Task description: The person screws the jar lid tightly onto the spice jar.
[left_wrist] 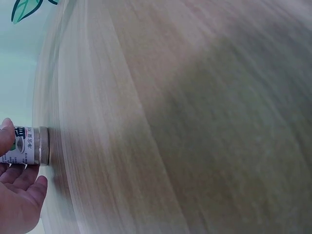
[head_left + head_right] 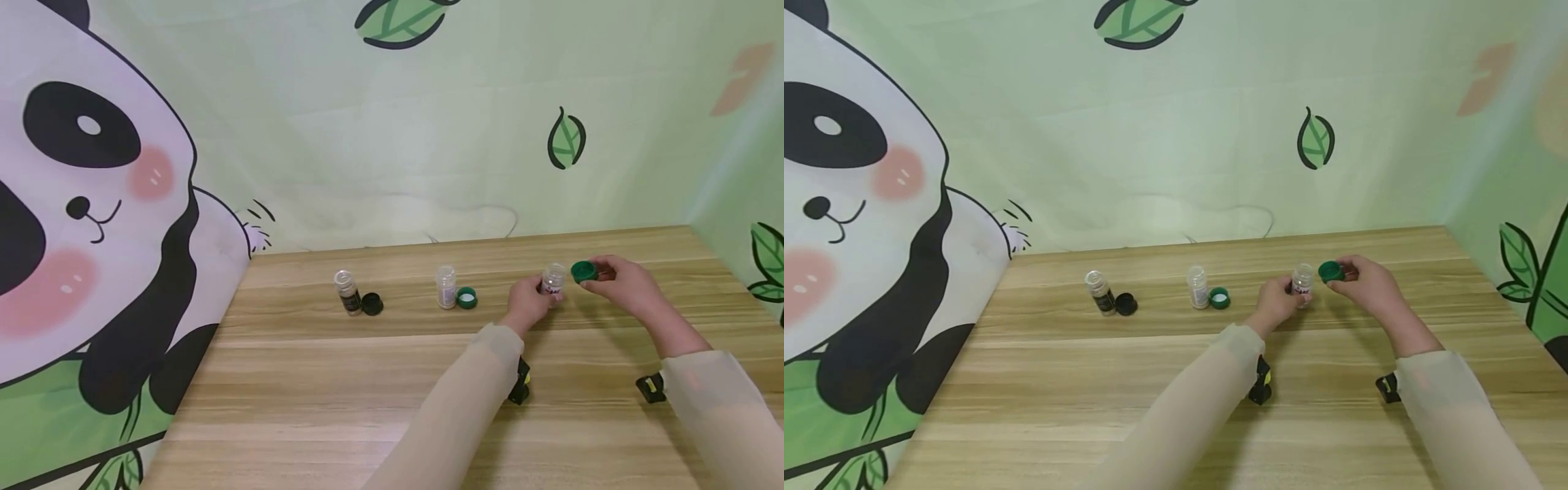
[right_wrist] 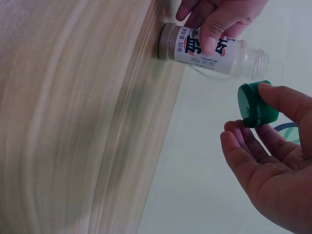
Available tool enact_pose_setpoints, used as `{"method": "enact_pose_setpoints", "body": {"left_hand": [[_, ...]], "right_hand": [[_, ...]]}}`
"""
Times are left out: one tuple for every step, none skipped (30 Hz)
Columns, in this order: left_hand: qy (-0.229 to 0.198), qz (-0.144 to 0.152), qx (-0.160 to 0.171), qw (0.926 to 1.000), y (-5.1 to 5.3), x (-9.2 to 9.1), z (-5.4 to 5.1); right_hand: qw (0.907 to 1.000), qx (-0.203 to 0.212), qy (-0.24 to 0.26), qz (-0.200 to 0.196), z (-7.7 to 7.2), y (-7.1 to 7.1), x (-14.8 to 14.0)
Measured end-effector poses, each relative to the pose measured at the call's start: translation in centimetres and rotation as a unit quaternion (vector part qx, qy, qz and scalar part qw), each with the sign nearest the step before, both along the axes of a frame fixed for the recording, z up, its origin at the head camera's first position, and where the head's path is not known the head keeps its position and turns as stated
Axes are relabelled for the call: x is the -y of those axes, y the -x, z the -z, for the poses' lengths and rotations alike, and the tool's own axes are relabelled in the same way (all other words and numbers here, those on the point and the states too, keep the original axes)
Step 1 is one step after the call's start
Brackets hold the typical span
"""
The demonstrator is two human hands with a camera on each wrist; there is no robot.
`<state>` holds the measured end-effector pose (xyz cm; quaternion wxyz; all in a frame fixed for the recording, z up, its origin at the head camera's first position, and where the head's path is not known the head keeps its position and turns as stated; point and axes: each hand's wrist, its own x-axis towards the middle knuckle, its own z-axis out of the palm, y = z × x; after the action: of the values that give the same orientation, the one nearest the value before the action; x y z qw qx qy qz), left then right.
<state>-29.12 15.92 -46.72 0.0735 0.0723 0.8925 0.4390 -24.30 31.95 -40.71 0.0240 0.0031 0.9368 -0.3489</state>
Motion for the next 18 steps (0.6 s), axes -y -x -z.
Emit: {"method": "enact_pose_setpoints", "body": {"left_hand": [[-0.002, 0.000, 0.000, 1.0000, 0.02, -0.01, 0.01], [-0.001, 0.001, -0.001, 1.0000, 0.05, -0.01, 0.02], [-0.001, 0.001, -0.002, 1.0000, 0.06, 0.00, 0.01], [-0.001, 0.001, -0.002, 1.0000, 0.06, 0.01, 0.01], [0.000, 0.002, -0.002, 1.0000, 0.05, 0.03, 0.00], [0.001, 0.003, -0.003, 1.0000, 0.05, 0.02, 0.00], [0.001, 0.004, -0.004, 1.0000, 0.04, 0.04, -0.03], [0.003, 0.005, -0.005, 1.0000, 0.04, 0.04, -0.03], [0.002, 0.006, -0.006, 1.0000, 0.04, 0.04, -0.04], [0.004, 0.008, -0.006, 0.9999, 0.05, 0.04, -0.02], [0.004, 0.009, -0.007, 0.9999, 0.06, 0.04, -0.02], [0.005, 0.010, -0.007, 0.9999, 0.07, 0.04, 0.00], [0.005, 0.011, -0.007, 0.9999, 0.07, 0.04, 0.02], [0.005, 0.011, -0.006, 0.9999, 0.09, 0.03, 0.05], [0.005, 0.011, -0.005, 0.9999, 0.08, 0.04, 0.05], [0.004, 0.011, -0.004, 0.9999, 0.08, 0.05, 0.08], [0.001, 0.010, -0.003, 0.9999, 0.07, 0.05, 0.10], [-0.001, 0.009, -0.002, 1.0000, 0.07, 0.06, 0.14]], "right_hand": [[1.0000, -0.001, -0.001, -0.001, 0.00, 0.01, 0.04], [1.0000, -0.002, -0.001, -0.002, -0.01, 0.02, 0.09], [1.0000, -0.004, -0.001, -0.003, -0.01, 0.04, 0.13], [1.0000, -0.004, -0.002, -0.004, -0.03, 0.06, 0.18], [1.0000, -0.005, -0.002, -0.004, -0.04, 0.09, 0.23], [1.0000, -0.006, -0.004, -0.004, -0.04, 0.11, 0.26], [1.0000, -0.007, -0.005, -0.005, -0.04, 0.13, 0.28], [0.9999, -0.007, -0.008, -0.005, -0.04, 0.16, 0.29], [0.9999, -0.007, -0.009, -0.005, -0.03, 0.18, 0.29], [0.9999, -0.006, -0.012, -0.005, -0.01, 0.20, 0.29], [0.9999, -0.005, -0.013, -0.005, 0.01, 0.21, 0.30], [0.9999, -0.005, -0.014, -0.005, 0.04, 0.23, 0.30], [0.9999, -0.005, -0.014, -0.005, 0.06, 0.25, 0.32], [0.9999, -0.004, -0.014, -0.005, 0.08, 0.27, 0.34], [0.9999, -0.004, -0.014, -0.005, 0.09, 0.28, 0.38], [0.9999, -0.004, -0.015, -0.005, 0.10, 0.30, 0.41], [0.9999, -0.004, -0.014, -0.006, 0.10, 0.30, 0.46], [0.9999, -0.005, -0.014, -0.006, 0.08, 0.30, 0.51]]}}
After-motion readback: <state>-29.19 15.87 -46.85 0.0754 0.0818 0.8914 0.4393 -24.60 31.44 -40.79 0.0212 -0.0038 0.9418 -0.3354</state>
